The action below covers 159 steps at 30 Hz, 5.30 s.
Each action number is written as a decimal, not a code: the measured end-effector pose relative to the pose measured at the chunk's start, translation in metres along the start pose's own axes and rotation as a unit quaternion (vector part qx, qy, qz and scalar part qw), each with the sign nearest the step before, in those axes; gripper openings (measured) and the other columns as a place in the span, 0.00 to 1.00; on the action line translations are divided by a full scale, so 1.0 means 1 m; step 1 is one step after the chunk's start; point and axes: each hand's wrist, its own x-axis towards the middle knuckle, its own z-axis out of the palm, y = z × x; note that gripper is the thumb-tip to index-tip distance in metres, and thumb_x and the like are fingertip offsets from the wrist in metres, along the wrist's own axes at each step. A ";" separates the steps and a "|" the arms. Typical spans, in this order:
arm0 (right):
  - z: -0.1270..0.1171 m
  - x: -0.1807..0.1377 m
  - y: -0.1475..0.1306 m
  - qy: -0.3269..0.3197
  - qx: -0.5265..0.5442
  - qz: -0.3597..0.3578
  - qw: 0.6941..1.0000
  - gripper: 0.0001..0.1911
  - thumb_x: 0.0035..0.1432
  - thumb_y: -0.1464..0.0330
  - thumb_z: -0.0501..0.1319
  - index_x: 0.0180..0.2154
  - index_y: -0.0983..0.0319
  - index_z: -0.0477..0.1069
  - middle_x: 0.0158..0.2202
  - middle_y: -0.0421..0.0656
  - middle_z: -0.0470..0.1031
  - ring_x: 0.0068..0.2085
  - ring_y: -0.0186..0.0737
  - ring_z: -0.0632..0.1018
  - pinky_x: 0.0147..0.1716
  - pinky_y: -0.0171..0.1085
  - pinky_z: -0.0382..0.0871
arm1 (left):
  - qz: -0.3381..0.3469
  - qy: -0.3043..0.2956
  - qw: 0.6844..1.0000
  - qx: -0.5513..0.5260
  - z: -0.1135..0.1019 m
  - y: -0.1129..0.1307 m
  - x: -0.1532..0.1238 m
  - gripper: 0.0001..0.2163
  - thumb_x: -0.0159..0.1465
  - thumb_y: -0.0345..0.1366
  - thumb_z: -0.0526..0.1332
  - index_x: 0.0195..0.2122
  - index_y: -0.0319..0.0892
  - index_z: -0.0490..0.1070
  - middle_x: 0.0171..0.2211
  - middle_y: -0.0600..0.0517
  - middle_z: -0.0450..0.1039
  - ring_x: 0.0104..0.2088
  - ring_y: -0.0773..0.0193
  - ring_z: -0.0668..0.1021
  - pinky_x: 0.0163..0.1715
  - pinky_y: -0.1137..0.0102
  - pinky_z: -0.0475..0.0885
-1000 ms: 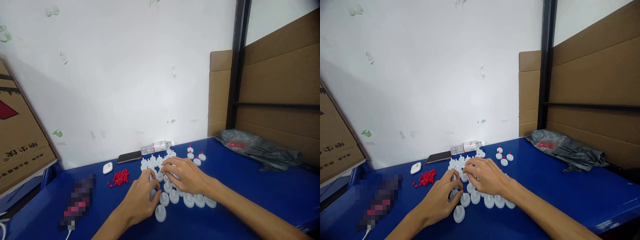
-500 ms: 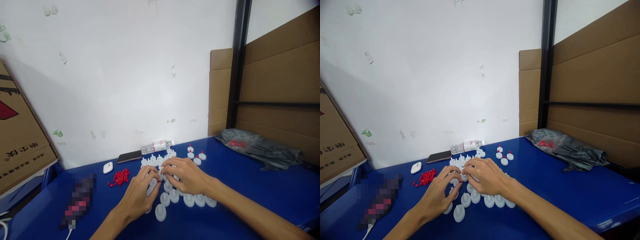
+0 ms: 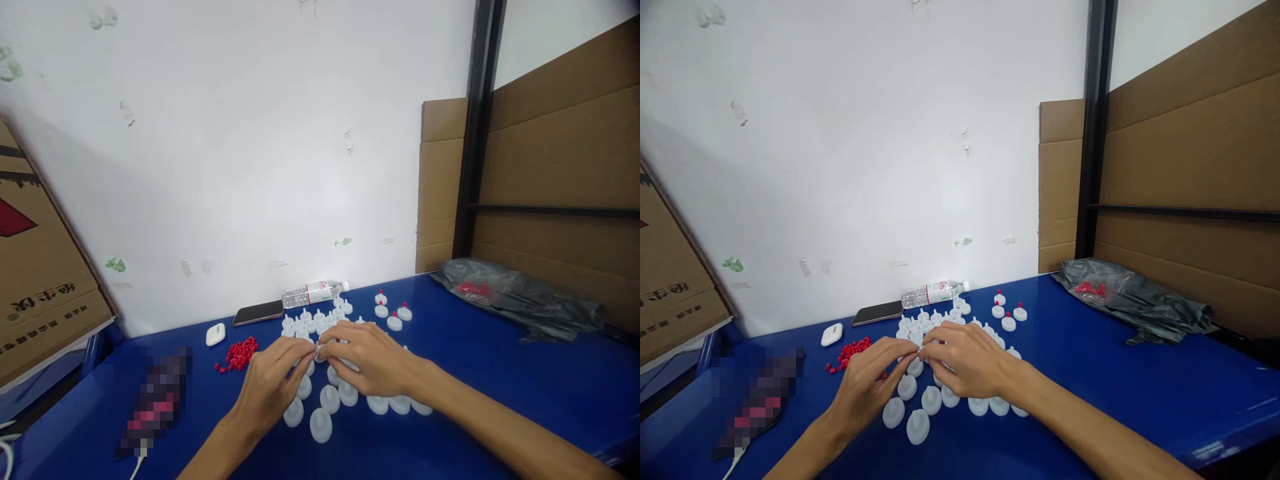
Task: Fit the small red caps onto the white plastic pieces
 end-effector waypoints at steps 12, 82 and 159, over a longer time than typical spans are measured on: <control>0.009 0.000 0.008 0.050 0.024 -0.051 0.997 0.13 0.62 0.83 0.52 0.37 0.60 0.66 0.50 0.44 0.76 0.45 0.38 0.74 0.42 0.37 0.71 | -0.330 -0.057 0.863 -0.380 -0.001 -0.003 0.012 0.17 0.57 0.48 0.70 0.38 0.40 0.72 0.23 0.54 0.71 0.23 0.67 0.73 0.15 0.78 0.59; 0.029 -0.019 0.111 -0.160 0.057 0.279 0.945 0.35 0.71 0.48 0.33 0.66 0.55 0.61 0.69 0.44 0.59 0.71 0.51 0.53 0.68 0.57 0.41 | -0.176 -0.372 0.858 0.307 -0.014 -0.034 -0.005 0.18 0.72 0.38 0.47 0.41 0.37 0.76 0.36 0.38 0.79 0.39 0.45 0.82 0.37 0.61 0.71; 0.012 0.000 0.021 0.032 0.009 0.011 0.999 0.06 0.67 0.73 0.57 0.40 0.58 0.71 0.42 0.39 0.81 0.41 0.37 0.80 0.63 0.53 0.54 | -0.225 -0.138 0.965 0.008 0.002 -0.038 -0.002 0.14 0.71 0.37 0.52 0.46 0.47 0.77 0.41 0.51 0.79 0.40 0.60 0.79 0.42 0.67 0.72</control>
